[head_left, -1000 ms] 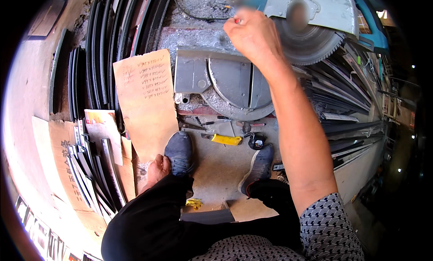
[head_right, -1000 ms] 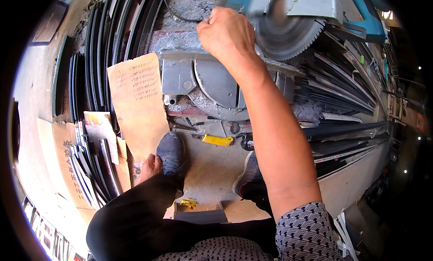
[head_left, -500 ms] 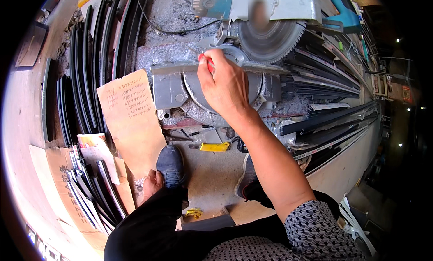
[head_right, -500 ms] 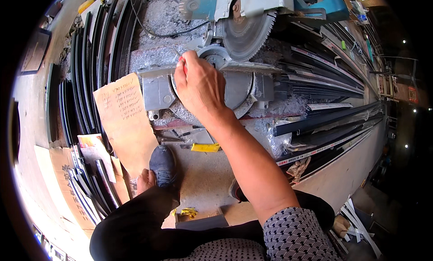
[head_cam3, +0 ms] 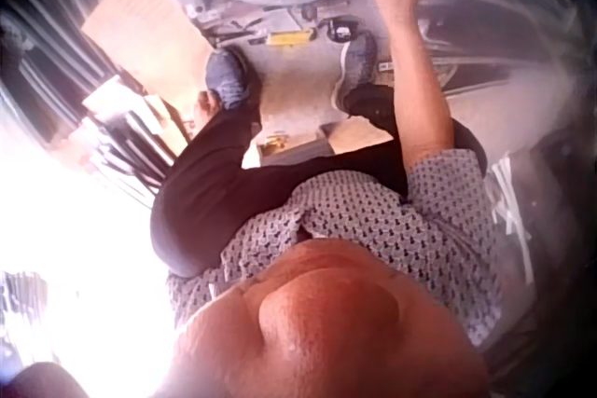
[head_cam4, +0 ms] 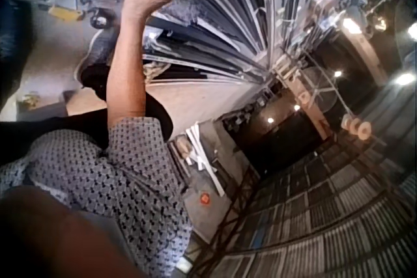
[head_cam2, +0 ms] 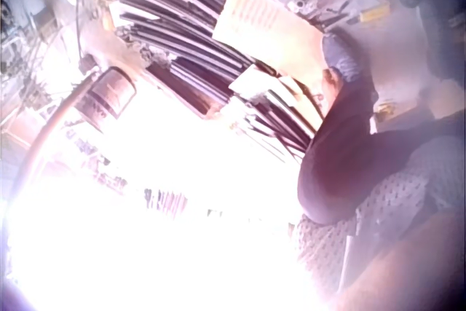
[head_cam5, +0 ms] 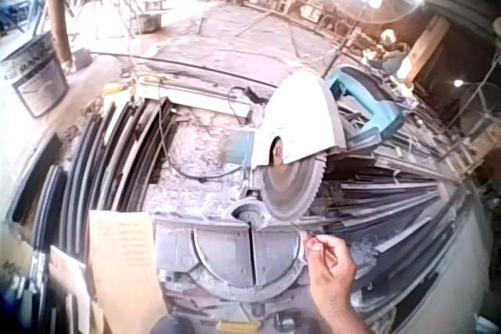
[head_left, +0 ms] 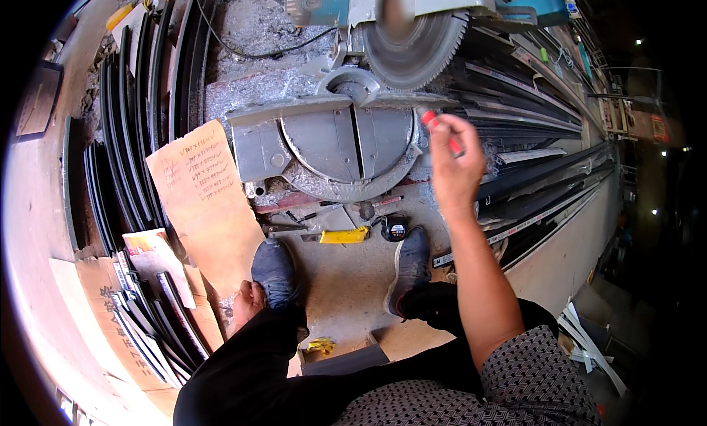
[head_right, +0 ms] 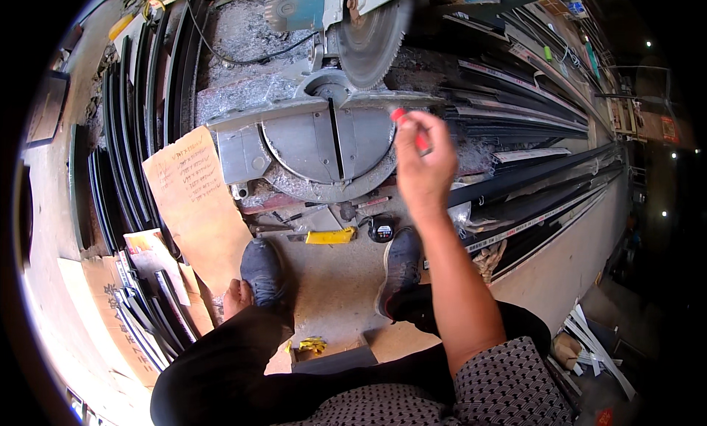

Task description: The person sits on the floor in a workshop and uses a red screwdriver to adjust the locking mechanism of a miter saw. They repeatedly tighten and loosen the screw, test the saw's movement, and handle a long black profile and a pair of scissors nearby.

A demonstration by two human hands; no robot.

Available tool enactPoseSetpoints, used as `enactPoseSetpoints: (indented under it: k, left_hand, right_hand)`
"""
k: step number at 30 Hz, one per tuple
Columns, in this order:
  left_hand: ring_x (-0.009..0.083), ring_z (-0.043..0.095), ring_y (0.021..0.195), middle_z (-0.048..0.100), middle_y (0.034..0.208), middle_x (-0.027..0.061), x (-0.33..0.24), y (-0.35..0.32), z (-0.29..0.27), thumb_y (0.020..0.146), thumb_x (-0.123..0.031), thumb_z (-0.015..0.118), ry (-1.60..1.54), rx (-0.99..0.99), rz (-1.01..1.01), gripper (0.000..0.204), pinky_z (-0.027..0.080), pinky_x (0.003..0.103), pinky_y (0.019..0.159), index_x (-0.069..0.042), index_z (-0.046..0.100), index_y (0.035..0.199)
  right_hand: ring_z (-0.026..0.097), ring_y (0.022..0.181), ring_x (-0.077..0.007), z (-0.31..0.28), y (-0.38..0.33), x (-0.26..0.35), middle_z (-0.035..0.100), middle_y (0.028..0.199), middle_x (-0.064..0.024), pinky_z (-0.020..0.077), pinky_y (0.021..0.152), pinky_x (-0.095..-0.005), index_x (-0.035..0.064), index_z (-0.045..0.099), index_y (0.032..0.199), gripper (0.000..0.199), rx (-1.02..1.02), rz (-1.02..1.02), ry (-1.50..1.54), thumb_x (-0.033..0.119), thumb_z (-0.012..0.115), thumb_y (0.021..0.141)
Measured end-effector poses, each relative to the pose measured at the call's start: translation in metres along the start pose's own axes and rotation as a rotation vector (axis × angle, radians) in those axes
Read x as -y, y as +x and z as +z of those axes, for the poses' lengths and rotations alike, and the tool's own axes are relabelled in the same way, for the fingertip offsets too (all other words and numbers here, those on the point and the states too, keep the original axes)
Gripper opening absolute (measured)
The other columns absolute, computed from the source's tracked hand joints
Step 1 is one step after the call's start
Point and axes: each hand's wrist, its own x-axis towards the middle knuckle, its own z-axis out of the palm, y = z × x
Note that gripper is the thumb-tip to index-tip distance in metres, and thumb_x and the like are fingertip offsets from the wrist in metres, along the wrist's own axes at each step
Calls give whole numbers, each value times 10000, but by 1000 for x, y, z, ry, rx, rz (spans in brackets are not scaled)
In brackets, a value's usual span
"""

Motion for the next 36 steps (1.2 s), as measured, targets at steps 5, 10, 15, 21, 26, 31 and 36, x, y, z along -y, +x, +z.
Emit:
enactPoseSetpoints:
  k: [5,10,15,21,26,31,36]
  left_hand:
    - [492,660,768,659,786,268,13,5,9,1048,-220,535,37,15,46,228,521,521,676,-23,563,938]
    - [496,667,768,669,803,282,0,1,4,1065,-248,524,-42,-11,-95,268,518,519,661,-13,561,942]
    - [490,670,759,673,807,279,9,1,5,1072,-249,528,-16,-19,-27,272,515,509,641,-10,549,943]
    - [510,668,782,679,840,293,24,5,12,1080,-249,523,-78,35,-101,262,523,519,655,-14,542,966]
    - [531,666,821,683,871,309,15,2,5,1079,-247,521,4,34,-43,257,527,539,678,-11,544,980]
    - [528,667,842,680,869,311,8,3,3,1073,-243,524,-53,39,-60,263,528,539,701,0,549,976]
    - [524,665,836,671,855,315,-1,1,2,1068,-257,527,-33,29,-91,283,525,539,707,2,552,957]
  right_hand:
    - [656,826,-105,-26,67,-9,748,919,-72,527,779,-271,-7,729,1073,254,30,135,25,215,722,948]
    - [649,788,-98,-10,109,-28,748,867,-53,510,724,-251,-15,748,1017,292,195,161,91,249,766,893]
    - [590,698,-85,9,121,-38,725,782,-34,468,644,-275,3,757,922,301,297,100,70,301,753,885]
    - [618,650,-127,6,140,-52,714,707,-46,487,651,-301,32,765,855,337,329,61,-55,356,695,914]
    - [707,691,-201,-7,157,-36,736,704,-79,520,687,-322,56,780,850,339,273,7,-272,366,667,927]
    - [675,663,-175,1,154,-47,724,697,-71,512,676,-333,45,781,850,364,331,5,-160,380,663,933]
    - [644,668,-156,-5,153,-48,726,737,-75,510,673,-331,20,771,964,382,219,-21,-230,389,679,933]
